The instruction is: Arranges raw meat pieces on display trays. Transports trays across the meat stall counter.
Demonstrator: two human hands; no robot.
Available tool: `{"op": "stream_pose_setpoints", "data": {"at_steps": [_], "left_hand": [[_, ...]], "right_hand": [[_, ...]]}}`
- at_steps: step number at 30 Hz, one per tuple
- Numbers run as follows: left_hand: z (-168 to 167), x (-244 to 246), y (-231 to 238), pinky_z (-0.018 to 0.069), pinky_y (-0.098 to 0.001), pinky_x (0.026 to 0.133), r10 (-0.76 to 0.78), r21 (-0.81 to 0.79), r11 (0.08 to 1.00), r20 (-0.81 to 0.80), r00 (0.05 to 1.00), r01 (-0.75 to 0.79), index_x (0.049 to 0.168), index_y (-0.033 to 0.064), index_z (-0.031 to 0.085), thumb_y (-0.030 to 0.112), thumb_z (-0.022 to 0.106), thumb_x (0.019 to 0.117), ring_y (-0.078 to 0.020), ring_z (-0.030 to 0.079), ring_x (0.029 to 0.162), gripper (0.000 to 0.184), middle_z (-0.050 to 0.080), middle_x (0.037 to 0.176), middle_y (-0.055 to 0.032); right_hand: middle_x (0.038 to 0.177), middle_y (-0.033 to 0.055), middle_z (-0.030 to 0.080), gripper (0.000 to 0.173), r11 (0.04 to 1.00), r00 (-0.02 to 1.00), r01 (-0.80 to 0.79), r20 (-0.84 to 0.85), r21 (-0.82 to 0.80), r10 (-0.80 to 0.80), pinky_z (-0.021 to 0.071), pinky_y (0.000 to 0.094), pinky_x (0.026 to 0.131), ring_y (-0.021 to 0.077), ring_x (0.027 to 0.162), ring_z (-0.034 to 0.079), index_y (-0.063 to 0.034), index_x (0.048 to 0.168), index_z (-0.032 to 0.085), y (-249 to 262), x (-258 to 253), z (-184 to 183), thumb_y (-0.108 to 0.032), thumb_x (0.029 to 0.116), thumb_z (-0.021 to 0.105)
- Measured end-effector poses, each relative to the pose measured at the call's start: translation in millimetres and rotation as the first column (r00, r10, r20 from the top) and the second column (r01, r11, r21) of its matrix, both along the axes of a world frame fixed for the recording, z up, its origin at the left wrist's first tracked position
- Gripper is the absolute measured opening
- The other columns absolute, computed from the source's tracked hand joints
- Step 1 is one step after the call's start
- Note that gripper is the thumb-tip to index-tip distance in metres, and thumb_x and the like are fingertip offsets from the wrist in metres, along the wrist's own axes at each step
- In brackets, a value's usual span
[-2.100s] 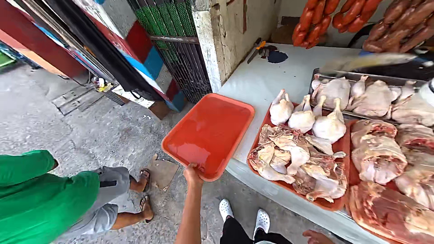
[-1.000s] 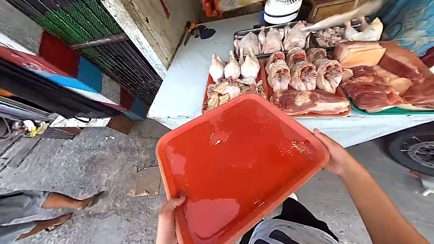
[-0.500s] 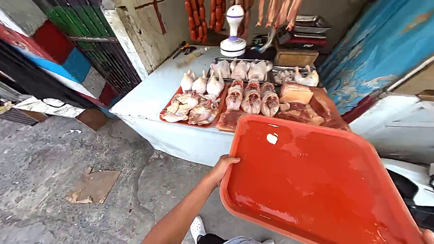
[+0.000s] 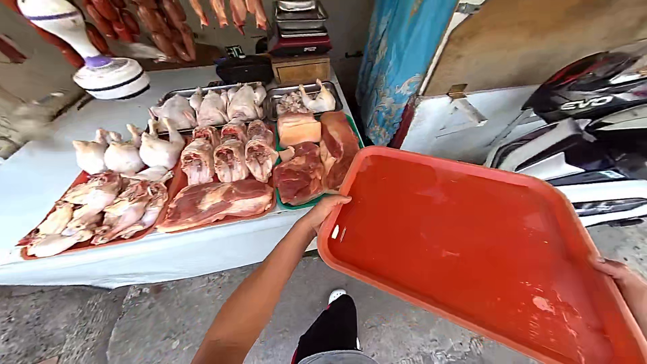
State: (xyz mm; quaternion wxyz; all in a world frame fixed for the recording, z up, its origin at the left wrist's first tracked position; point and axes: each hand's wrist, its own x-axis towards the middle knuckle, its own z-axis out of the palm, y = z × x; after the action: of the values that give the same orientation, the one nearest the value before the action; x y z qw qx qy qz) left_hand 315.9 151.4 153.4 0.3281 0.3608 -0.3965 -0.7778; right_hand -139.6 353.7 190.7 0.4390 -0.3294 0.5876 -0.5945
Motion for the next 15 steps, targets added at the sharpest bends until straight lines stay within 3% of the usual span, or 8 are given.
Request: {"op": "stream_pose_setpoints", "data": {"at_steps": [4, 7, 9, 11, 12, 14, 15], "left_hand": [[-1, -40, -75, 0.0575, -0.0205, 0.069, 0.026, -0.156, 0.988, 0.098, 0.995, -0.011, 0.107, 0.0137, 0.064, 0.021, 0.037, 0.1098, -0.0029, 0.068, 0.076, 0.027, 0.071, 0.086, 0.0028], [-2, -60, -130, 0.0583, -0.0224, 0.075, 0.148, -0.175, 0.976, 0.103, 0.984, -0.129, 0.121, 0.0160, 0.064, 0.044, 0.029, 0.1116, -0.0027, 0.069, 0.084, 0.046, 0.073, 0.095, 0.0034], [-3, -75, -169, 0.0596, -0.0327, 0.077, 0.350, -0.013, 0.936, -0.076, 0.934, -0.351, 0.120, 0.0107, 0.066, 0.055, 0.030, 0.1083, -0.0132, 0.071, 0.086, 0.057, 0.074, 0.096, -0.0056], [-7, -86, -196, 0.0606, -0.0392, 0.078, 0.477, 0.121, 0.879, -0.263, 0.839, -0.462, 0.115, 0.0094, 0.063, 0.055, 0.028, 0.1077, -0.0193, 0.072, 0.087, 0.058, 0.073, 0.094, -0.0089], [-9, -92, -206, 0.0603, -0.0399, 0.076, 0.508, 0.145, 0.861, -0.292, 0.810, -0.488, 0.117, 0.0097, 0.061, 0.054, 0.023, 0.1085, -0.0206, 0.071, 0.086, 0.059, 0.072, 0.095, -0.0096], [-15, -111, -211, 0.0553, -0.0304, 0.052, 0.571, 0.166, 0.821, -0.215, 0.792, -0.546, 0.112, 0.0080, 0.059, 0.049, 0.015, 0.1104, -0.0169, 0.068, 0.064, 0.060, 0.072, 0.084, -0.0088], [-18, -121, -204, 0.0515, -0.0267, 0.046, 0.568, 0.167, 0.822, -0.174, 0.804, -0.544, 0.113, 0.0063, 0.058, 0.045, 0.013, 0.1112, -0.0150, 0.065, 0.058, 0.059, 0.071, 0.082, -0.0084]], "right_hand": [[0.083, -0.0062, 0.077, 0.016, 0.998, 0.988, -0.009, 0.155, -0.063, 0.019, 0.0608, 0.0203, 0.066, 0.0001, 0.074, 0.072, -0.0229, 0.093, 0.074, -39, -29, -4, -0.022, 0.0854, 0.059], [0.082, -0.0026, 0.077, 0.013, 0.994, 0.970, -0.015, 0.241, -0.111, 0.041, 0.0618, 0.0237, 0.066, 0.0033, 0.073, 0.073, -0.0216, 0.089, 0.077, -69, -40, -5, -0.024, 0.0766, 0.074], [0.084, -0.0020, 0.078, 0.013, 0.991, 0.956, -0.022, 0.288, -0.134, 0.060, 0.0624, 0.0245, 0.069, 0.0042, 0.076, 0.074, -0.0222, 0.090, 0.078, -96, -42, 2, -0.021, 0.0800, 0.071], [0.088, -0.0011, 0.079, 0.015, 0.989, 0.932, -0.031, 0.353, -0.143, 0.080, 0.0631, 0.0276, 0.073, 0.0064, 0.080, 0.075, -0.0228, 0.093, 0.078, -123, -40, -2, -0.022, 0.0794, 0.072], [0.090, -0.0004, 0.079, 0.018, 0.987, 0.918, -0.044, 0.382, -0.155, 0.101, 0.0633, 0.0295, 0.075, 0.0078, 0.083, 0.075, -0.0227, 0.095, 0.078, -142, -39, -5, -0.022, 0.0771, 0.076], [0.093, 0.0023, 0.078, 0.028, 0.983, 0.892, -0.051, 0.434, -0.178, 0.125, 0.0636, 0.0347, 0.077, 0.0119, 0.085, 0.075, -0.0203, 0.098, 0.076, -183, -35, -9, -0.018, 0.0705, 0.081], [0.092, 0.0040, 0.077, 0.032, 0.984, 0.880, -0.028, 0.463, -0.178, 0.109, 0.0638, 0.0368, 0.076, 0.0138, 0.084, 0.075, -0.0180, 0.098, 0.074, -206, -29, -11, -0.015, 0.0673, 0.082]]}}
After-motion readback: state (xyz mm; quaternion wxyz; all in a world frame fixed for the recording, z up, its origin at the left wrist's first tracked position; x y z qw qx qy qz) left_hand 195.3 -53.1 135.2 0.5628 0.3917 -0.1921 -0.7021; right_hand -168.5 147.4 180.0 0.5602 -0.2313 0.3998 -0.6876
